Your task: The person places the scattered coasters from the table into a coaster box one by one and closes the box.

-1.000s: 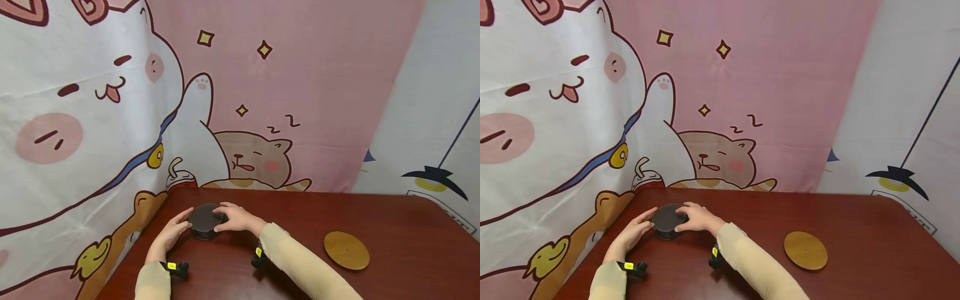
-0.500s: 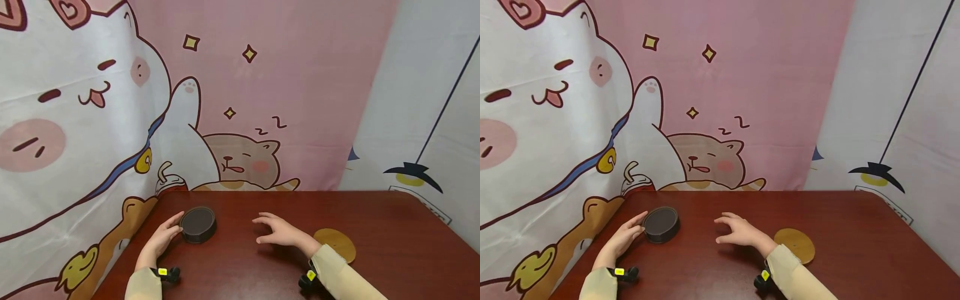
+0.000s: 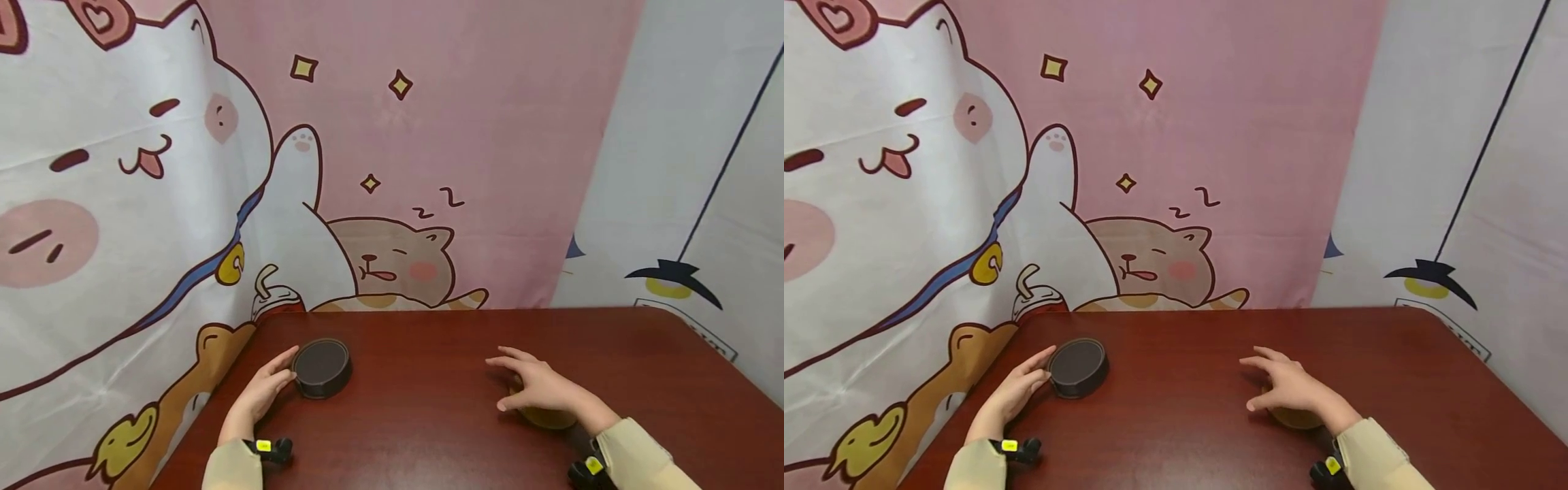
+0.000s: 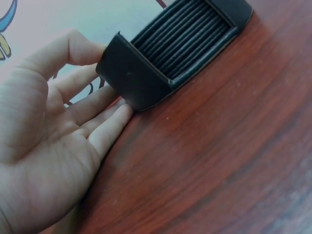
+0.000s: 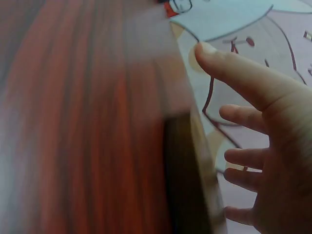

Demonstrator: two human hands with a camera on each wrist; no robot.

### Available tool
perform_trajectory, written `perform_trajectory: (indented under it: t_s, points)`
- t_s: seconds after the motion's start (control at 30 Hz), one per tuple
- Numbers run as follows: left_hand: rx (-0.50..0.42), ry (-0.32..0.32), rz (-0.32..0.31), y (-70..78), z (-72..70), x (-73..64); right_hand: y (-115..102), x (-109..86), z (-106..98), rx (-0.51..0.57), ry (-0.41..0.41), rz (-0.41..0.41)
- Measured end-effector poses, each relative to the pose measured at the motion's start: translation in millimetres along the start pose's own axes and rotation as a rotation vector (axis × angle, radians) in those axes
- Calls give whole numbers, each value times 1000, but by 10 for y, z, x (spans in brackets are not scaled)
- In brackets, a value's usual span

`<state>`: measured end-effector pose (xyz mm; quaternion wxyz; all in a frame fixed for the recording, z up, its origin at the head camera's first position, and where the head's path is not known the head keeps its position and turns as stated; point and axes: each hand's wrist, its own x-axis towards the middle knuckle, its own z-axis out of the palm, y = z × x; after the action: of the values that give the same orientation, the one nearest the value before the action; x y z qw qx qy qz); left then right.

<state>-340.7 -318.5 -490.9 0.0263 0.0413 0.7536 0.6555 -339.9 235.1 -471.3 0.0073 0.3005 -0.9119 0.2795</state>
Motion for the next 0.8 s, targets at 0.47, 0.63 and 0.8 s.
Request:
perform_trajectory:
  t_s: [0.47, 0.63, 0.8]
  points:
    - [3, 10, -9, -13, -1, 25, 152, -348, -190, -36, -150, 14]
    - [1, 9, -7, -4, 15, 19, 112, -366, -254, -17, -260, 95]
    - [4, 11, -8, 6, 10, 6, 59, -308, -306, -4, -306, 124]
